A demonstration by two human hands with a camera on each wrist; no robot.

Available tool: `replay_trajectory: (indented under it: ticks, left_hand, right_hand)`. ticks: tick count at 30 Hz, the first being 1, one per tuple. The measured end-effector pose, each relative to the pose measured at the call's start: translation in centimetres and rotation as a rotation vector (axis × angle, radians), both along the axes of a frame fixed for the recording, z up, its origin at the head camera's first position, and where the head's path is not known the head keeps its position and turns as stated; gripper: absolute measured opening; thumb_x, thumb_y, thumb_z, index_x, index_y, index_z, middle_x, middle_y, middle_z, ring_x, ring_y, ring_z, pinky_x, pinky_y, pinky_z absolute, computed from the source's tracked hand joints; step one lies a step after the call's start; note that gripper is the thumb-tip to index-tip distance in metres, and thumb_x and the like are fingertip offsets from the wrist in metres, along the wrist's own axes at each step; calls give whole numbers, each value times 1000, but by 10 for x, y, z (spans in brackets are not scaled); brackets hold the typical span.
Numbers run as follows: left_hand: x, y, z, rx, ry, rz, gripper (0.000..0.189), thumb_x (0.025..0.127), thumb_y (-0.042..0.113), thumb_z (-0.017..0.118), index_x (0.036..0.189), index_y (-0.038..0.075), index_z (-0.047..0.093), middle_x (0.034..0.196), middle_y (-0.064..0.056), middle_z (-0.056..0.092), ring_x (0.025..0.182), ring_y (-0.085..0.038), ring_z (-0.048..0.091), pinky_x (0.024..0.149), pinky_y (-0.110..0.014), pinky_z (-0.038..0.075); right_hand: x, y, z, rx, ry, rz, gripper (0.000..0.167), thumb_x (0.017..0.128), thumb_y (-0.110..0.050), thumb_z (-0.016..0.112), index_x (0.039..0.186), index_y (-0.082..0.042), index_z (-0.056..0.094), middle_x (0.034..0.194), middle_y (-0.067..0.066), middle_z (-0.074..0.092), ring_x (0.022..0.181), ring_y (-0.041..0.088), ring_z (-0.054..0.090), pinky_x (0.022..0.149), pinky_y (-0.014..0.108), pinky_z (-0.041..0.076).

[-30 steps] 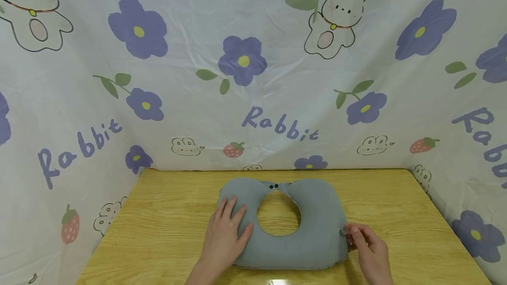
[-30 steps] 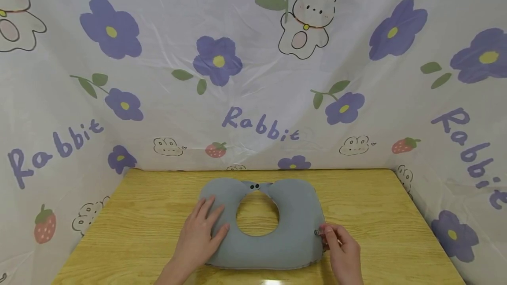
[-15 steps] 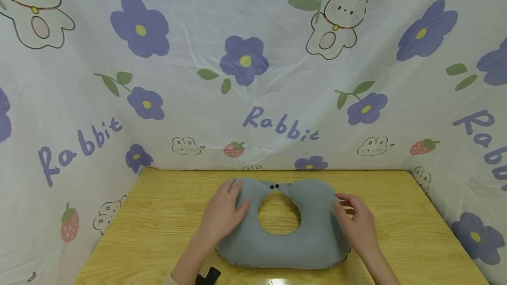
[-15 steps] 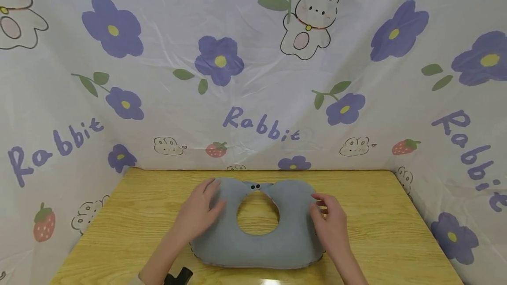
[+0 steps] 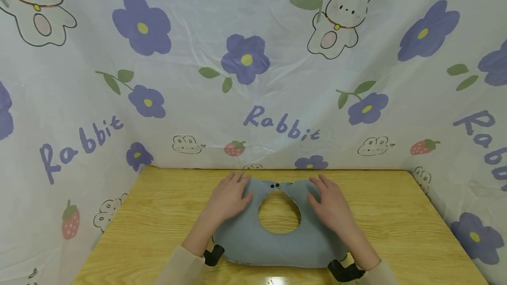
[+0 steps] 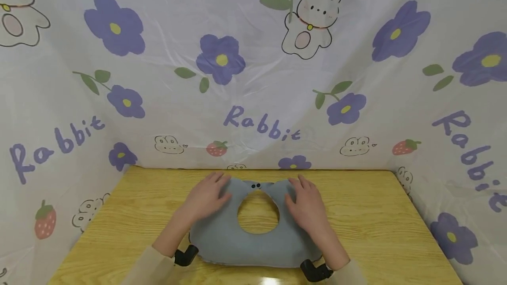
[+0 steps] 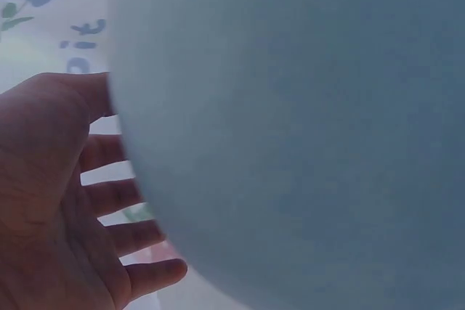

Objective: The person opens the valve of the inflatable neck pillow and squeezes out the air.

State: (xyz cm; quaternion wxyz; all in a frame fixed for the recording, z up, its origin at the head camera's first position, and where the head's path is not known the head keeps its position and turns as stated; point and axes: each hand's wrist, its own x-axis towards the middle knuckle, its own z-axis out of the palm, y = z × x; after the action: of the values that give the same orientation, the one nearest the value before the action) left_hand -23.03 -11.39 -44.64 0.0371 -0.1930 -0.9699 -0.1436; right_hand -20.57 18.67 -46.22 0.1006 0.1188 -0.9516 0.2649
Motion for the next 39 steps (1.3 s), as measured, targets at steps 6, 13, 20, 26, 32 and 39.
replay_trajectory:
  ticks: [6, 13, 20, 26, 32, 39]
  left_hand:
    - [-4, -2, -12, -54, -31, 2, 55, 101, 35, 65, 147, 6, 56, 154, -23, 46, 142, -48, 39, 113, -62, 35]
    - [-1, 1, -18, -55, -7, -18, 56, 102, 38, 64, 148, 7, 55, 153, -24, 46, 142, -49, 37, 111, -66, 34]
    - [1, 2, -23, -60, 21, -16, 56, 101, 40, 65, 147, 9, 57, 152, -23, 47, 142, -50, 38, 108, -67, 36]
    - [0, 3, -26, -58, 21, -16, 57, 101, 40, 66, 148, 8, 56, 152, -23, 47, 142, -50, 38, 109, -66, 37]
    - [0, 3, -29, -51, 15, -17, 57, 102, 40, 64, 148, 8, 55, 152, -23, 47, 141, -48, 40, 109, -65, 37]
    - [0, 4, -30, -66, 16, -14, 56, 102, 40, 63, 148, 8, 56, 150, -21, 50, 140, -46, 42, 109, -65, 38]
  right_hand:
    - [-7, -5, -10, 117, 39, 0, 51, 99, -20, 68, 143, 2, 56, 150, 35, 42, 135, 55, 42, 106, 71, 34]
    - [-7, -7, -14, 184, -35, -3, 56, 102, -28, 66, 150, -4, 51, 156, 33, 34, 142, 56, 31, 108, 76, 26]
    - [-7, -6, -19, 211, -76, 5, 56, 103, -30, 64, 150, -4, 51, 158, 33, 30, 143, 56, 31, 107, 77, 26]
    - [-6, -6, -23, 226, -69, 13, 56, 102, -29, 66, 149, -2, 52, 157, 34, 32, 141, 56, 33, 106, 75, 30]
    - [-7, -5, -27, 245, -47, 22, 54, 101, -29, 67, 147, -2, 54, 154, 33, 38, 138, 54, 38, 104, 73, 34]
    - [-7, -5, -28, 238, -41, 24, 54, 101, -29, 67, 145, -2, 56, 153, 33, 40, 137, 53, 40, 104, 72, 35]
